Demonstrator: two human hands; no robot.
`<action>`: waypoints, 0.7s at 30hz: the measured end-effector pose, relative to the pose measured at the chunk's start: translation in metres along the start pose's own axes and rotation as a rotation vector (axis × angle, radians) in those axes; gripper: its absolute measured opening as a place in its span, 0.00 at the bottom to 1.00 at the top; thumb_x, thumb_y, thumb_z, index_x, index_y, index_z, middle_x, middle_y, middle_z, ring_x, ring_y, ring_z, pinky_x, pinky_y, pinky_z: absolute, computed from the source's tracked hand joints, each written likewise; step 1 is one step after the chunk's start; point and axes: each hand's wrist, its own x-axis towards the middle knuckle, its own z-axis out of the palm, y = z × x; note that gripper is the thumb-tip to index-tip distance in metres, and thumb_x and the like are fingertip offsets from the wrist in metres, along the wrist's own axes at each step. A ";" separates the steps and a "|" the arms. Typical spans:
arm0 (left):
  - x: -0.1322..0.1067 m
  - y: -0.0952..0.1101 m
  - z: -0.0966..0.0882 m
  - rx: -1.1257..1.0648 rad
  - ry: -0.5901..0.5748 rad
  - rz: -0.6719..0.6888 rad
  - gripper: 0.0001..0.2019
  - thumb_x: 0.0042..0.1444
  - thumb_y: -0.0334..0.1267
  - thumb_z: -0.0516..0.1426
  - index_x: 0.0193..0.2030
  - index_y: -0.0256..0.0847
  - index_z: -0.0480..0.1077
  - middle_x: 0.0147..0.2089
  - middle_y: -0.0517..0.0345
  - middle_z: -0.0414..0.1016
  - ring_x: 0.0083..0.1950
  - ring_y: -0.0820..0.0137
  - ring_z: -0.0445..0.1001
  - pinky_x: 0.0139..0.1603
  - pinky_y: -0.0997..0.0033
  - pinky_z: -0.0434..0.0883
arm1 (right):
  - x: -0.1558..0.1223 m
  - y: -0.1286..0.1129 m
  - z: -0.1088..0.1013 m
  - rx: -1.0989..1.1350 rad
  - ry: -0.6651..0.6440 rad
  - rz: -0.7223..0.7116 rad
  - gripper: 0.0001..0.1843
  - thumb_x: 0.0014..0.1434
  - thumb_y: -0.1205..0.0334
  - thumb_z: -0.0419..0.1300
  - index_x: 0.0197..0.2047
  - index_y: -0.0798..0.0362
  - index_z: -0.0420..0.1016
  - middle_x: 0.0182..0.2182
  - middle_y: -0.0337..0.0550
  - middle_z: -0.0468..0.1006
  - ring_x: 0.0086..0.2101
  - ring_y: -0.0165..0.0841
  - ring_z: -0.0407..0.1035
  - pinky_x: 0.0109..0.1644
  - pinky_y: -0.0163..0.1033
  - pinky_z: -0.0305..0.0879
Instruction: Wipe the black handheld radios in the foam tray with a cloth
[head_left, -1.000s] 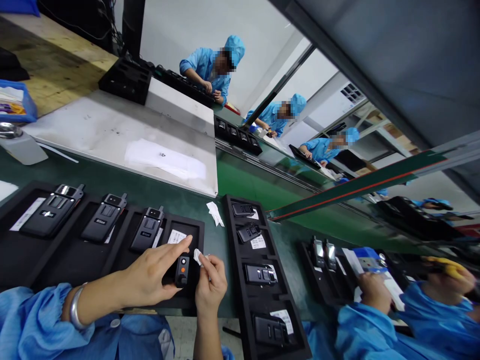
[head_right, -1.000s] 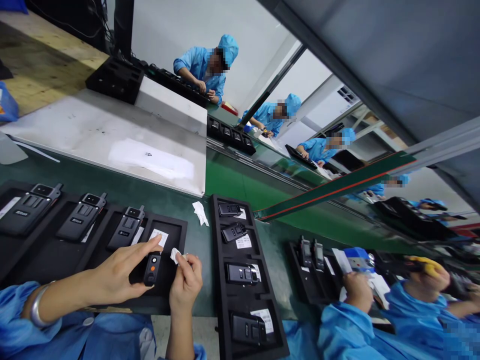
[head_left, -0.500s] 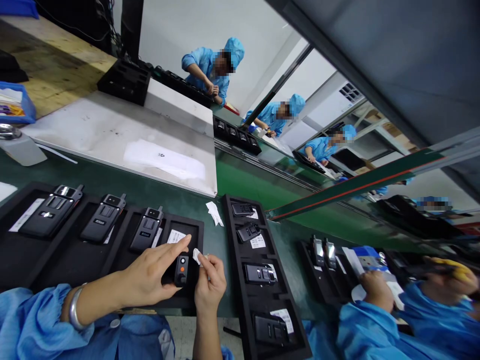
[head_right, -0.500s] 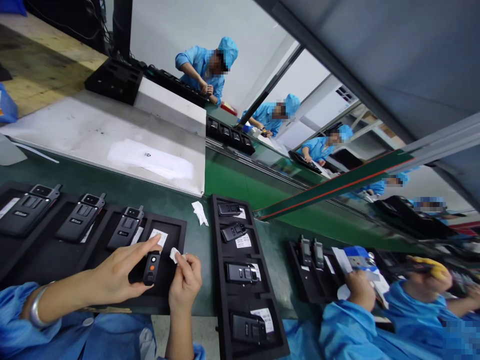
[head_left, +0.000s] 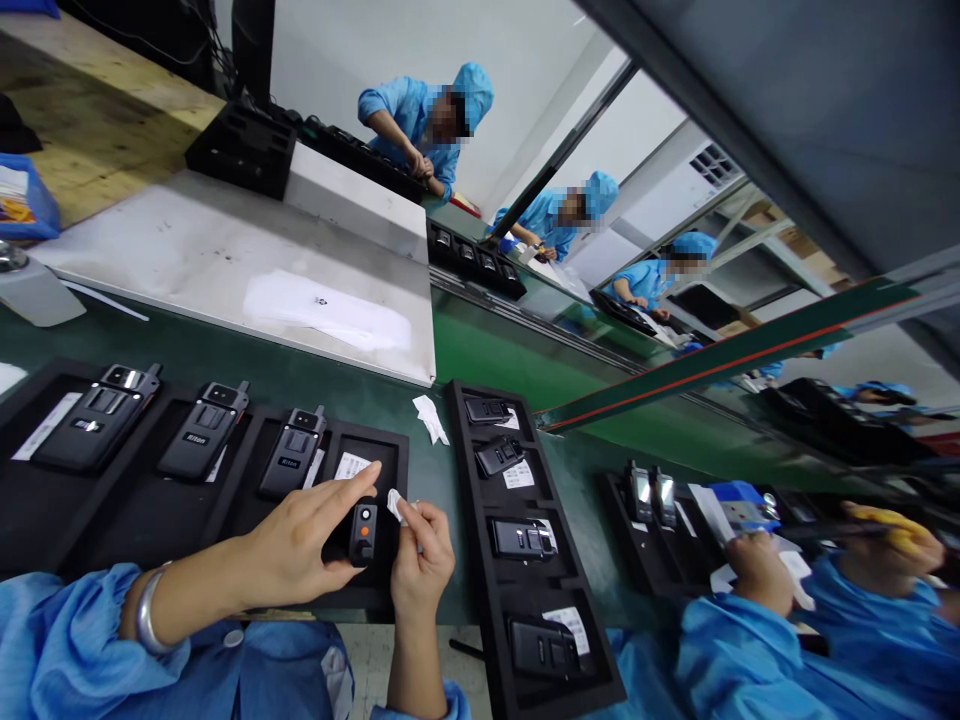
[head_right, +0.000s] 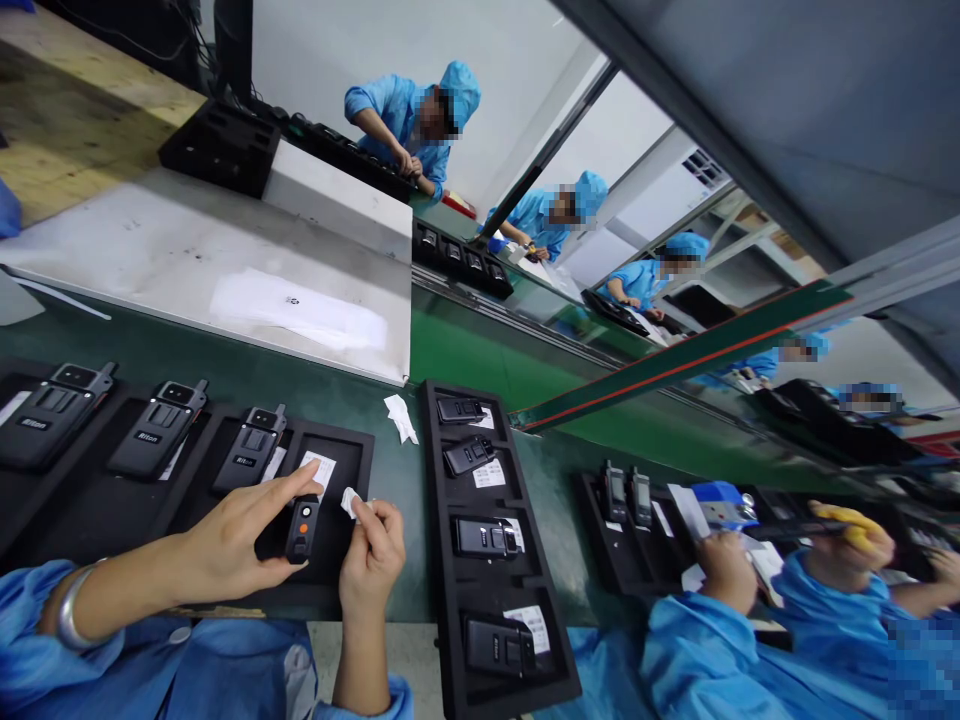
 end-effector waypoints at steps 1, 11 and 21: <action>0.000 0.000 0.000 0.001 0.000 0.000 0.49 0.52 0.29 0.60 0.77 0.42 0.37 0.63 0.42 0.71 0.61 0.57 0.74 0.60 0.56 0.75 | 0.000 0.000 0.000 0.002 0.002 0.001 0.18 0.66 0.71 0.57 0.50 0.44 0.82 0.39 0.42 0.73 0.40 0.30 0.71 0.44 0.37 0.70; -0.002 0.000 0.000 0.000 0.003 -0.011 0.49 0.52 0.29 0.60 0.76 0.42 0.39 0.63 0.43 0.71 0.60 0.59 0.74 0.60 0.59 0.75 | -0.001 0.001 0.000 0.002 0.010 0.029 0.18 0.65 0.72 0.57 0.49 0.44 0.82 0.39 0.42 0.74 0.40 0.30 0.71 0.44 0.37 0.70; -0.002 0.001 -0.002 -0.002 0.007 0.003 0.47 0.54 0.30 0.60 0.76 0.41 0.38 0.62 0.43 0.72 0.60 0.60 0.75 0.60 0.60 0.75 | -0.002 0.002 0.000 0.016 0.013 0.057 0.17 0.65 0.70 0.57 0.49 0.44 0.83 0.39 0.43 0.74 0.40 0.31 0.71 0.44 0.38 0.69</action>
